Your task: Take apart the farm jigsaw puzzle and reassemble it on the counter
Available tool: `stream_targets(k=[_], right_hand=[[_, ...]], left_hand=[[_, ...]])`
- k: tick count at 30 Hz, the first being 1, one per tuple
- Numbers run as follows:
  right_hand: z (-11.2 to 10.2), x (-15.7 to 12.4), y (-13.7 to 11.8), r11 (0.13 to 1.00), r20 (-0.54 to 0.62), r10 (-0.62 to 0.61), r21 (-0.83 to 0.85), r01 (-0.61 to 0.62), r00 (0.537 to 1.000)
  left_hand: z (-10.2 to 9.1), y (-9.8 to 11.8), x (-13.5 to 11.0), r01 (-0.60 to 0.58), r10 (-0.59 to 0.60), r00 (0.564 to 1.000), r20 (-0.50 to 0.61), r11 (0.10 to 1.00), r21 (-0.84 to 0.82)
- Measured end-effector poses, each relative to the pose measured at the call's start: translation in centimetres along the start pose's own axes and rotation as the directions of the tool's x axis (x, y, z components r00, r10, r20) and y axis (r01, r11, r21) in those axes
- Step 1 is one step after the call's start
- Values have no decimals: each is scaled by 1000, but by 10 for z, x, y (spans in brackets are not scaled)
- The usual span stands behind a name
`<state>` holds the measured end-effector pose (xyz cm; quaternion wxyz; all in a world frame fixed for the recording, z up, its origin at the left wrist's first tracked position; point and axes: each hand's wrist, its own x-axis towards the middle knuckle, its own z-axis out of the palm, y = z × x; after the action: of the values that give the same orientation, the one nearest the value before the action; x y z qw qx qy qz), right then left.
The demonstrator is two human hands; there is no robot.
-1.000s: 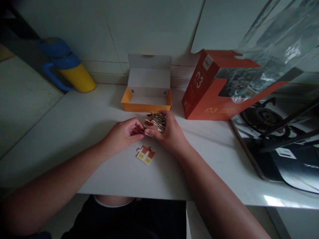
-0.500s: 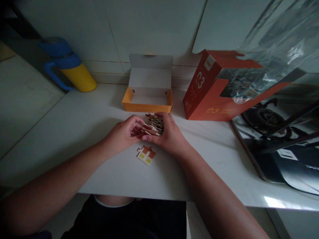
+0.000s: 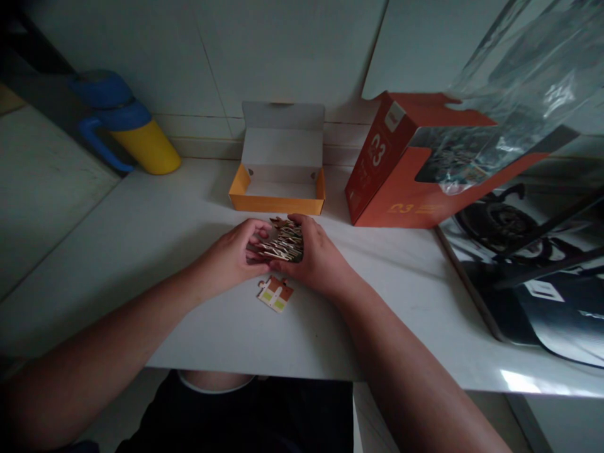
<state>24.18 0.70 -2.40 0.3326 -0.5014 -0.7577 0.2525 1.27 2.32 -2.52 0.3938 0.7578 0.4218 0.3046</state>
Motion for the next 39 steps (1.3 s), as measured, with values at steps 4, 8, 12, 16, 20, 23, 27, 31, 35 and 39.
stream_targets(k=[4, 8, 12, 16, 20, 23, 27, 31, 35, 39], right_hand=[[2, 0, 1, 1000, -20, -12, 2, 12, 1000], [2, 2, 3, 999, -16, -39, -7, 38, 999], [5, 3, 3, 998, -12, -66, -9, 66, 998], [9, 5, 2, 993, -12, -104, 47, 105, 994], [14, 7, 1, 979, -34, -186, 83, 188, 982], [14, 8, 1, 978, -51, -186, 83, 190, 981], [10, 8, 2, 993, -74, -88, 77, 94, 993], [7, 7, 0, 993, -60, -85, 73, 89, 995], [6, 9, 0, 998, -87, -41, 43, 45, 995], [0, 9, 6, 998, -180, 62, 10, -61, 982]], left_hand=[[1, -1, -3, 28, -27, 999, -25, 999, 38], [0, 7, -7, 53, -52, 999, -13, 994, 96], [6, 18, -9, 127, -115, 987, 109, 985, -113], [18, 21, -8, 217, -137, 967, 216, 887, -407], [24, 17, -2, 188, -69, 972, 226, 806, -562], [23, 13, 4, 117, 20, 976, 216, 787, -605], [21, 14, 7, 76, 28, 985, 172, 820, -567], [19, 13, 7, 74, 13, 984, 180, 881, -467], [11, 8, 4, 77, -61, 996, 65, 952, -296], [-7, 12, -1, -9, 24, 998, -55, 969, 247]])
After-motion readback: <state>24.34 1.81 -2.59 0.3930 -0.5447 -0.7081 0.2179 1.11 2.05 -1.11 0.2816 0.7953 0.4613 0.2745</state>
